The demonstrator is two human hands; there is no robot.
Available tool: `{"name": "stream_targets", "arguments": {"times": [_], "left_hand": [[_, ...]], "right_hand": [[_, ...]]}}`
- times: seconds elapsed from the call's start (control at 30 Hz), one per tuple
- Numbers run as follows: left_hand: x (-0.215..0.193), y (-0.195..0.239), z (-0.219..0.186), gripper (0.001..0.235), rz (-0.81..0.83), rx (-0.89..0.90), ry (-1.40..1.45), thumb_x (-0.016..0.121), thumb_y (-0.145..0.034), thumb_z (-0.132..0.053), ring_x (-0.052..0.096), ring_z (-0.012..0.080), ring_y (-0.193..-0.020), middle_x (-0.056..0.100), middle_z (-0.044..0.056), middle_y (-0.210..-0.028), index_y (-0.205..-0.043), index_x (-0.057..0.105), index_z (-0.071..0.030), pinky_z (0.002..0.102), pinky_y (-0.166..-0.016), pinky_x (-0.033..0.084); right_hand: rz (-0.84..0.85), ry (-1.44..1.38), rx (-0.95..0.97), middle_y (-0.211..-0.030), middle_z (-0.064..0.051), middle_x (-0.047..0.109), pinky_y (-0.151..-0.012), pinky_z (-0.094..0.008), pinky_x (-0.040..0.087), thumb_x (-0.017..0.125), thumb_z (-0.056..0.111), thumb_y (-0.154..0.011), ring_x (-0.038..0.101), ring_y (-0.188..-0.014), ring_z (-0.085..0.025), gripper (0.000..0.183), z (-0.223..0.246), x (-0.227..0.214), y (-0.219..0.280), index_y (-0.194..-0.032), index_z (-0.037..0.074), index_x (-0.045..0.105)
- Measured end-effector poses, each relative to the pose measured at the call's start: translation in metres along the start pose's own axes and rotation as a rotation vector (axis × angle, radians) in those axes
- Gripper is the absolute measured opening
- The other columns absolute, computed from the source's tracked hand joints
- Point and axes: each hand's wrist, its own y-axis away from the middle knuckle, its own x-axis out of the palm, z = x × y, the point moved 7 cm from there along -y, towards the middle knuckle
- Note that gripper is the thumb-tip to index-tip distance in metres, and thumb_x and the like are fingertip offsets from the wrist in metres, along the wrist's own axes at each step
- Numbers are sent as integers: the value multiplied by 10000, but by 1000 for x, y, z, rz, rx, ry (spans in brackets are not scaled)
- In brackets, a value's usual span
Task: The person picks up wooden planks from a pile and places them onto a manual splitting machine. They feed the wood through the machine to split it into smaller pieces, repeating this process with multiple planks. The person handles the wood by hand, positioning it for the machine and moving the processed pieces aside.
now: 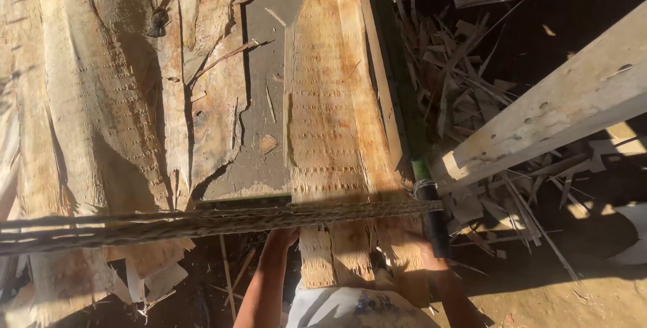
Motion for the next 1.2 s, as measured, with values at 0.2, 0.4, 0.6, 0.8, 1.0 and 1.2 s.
{"name": "stream_targets", "arguments": {"times": [0.2, 0.4, 0.6, 0.8, 1.0, 1.2], "left_hand": [[79, 53, -60, 270, -90, -145, 30, 805, -890, -244, 685, 264, -961, 712, 119, -1121, -1012, 636, -72, 444, -831, 590], [123, 40, -112, 318, -9, 140, -116, 787, -863, -254, 734, 238, -892, 765, 126, -999, -1019, 645, -15, 424, -814, 619], [209, 102, -163, 540, 54, 327, -175, 851, -751, -88, 771, 186, -905, 787, 123, -957, -1184, 530, -54, 384, -908, 624], [217, 76, -157, 397, 102, 280, -436, 828, -807, -53, 641, 189, -770, 742, 145, -924, -1194, 744, -18, 368, -724, 524], [218, 52, -147, 282, 184, 367, -188, 805, -811, -9, 743, 185, -830, 787, 134, -934, -1063, 692, 44, 343, -762, 619], [207, 37, -165, 254, 112, 246, -303, 829, -814, -38, 649, 171, -667, 797, 152, -851, -856, 584, 14, 334, -605, 556]], "right_hand": [[-21, -116, 74, -1113, -126, 524, -742, -424, 469, 502, 419, -1132, 565, -906, -267, 529, -55, -80, -38, -1353, -62, 493], [-18, 108, -267, -1191, -41, 679, -823, -280, 528, 538, 379, -1035, 637, -1001, -130, 538, 131, -22, 22, -1444, 30, 560], [174, -157, 47, -911, -79, 641, -510, -352, 516, 730, 125, -791, 604, -664, -172, 736, 209, 50, 79, -1471, 110, 448], [79, -28, 14, -805, -94, 599, -415, -355, 457, 729, 38, -748, 575, -543, -193, 730, 251, 50, 100, -1438, 60, 490], [42, 24, -7, -748, -109, 604, -398, -355, 447, 685, 48, -779, 565, -543, -175, 646, 297, 54, 119, -1394, 14, 491], [25, 91, 34, -832, -98, 611, -402, -361, 453, 630, -16, -721, 567, -519, -189, 734, 257, 57, 102, -1427, 74, 448]]}}
